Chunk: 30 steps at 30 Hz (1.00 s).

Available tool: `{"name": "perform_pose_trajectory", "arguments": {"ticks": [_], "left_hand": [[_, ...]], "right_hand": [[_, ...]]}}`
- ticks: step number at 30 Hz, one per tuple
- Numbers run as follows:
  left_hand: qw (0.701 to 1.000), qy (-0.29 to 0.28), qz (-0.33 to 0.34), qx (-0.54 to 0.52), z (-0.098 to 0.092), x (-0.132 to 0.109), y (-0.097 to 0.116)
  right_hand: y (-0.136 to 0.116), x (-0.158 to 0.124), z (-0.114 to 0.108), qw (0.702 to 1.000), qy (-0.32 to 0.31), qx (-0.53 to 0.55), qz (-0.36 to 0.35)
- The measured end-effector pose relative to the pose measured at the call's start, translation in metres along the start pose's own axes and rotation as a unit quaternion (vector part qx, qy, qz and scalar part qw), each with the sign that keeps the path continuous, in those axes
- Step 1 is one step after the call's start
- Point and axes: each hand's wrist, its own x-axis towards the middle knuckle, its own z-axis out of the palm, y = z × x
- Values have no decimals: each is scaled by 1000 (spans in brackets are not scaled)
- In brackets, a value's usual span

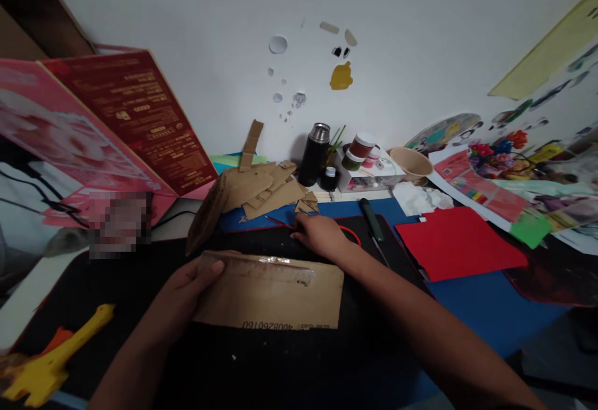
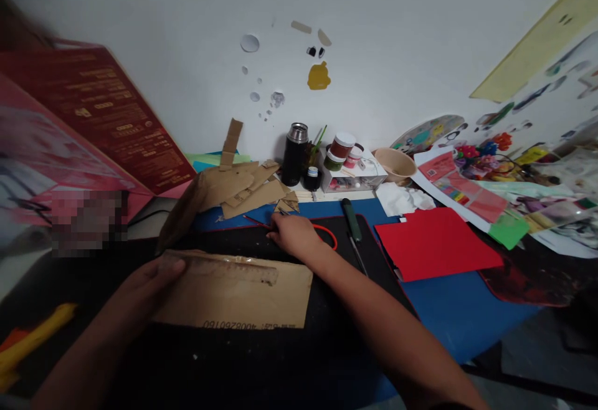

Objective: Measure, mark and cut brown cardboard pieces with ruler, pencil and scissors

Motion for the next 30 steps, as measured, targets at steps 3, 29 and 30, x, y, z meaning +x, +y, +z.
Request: {"name": "perform_pose_trajectory", "arguments": {"ticks": [3, 29, 30], "left_hand": [[1000, -2, 5, -8, -5, -1, 2], [996, -25, 32, -74, 18, -4, 0], [996, -25, 31, -76, 18, -4, 0]], "right_hand": [[7, 4, 3, 1000, 2, 3, 1], [40, -35, -4, 928, 128, 350, 13], [39, -37, -9, 925, 130, 358, 20]]}}
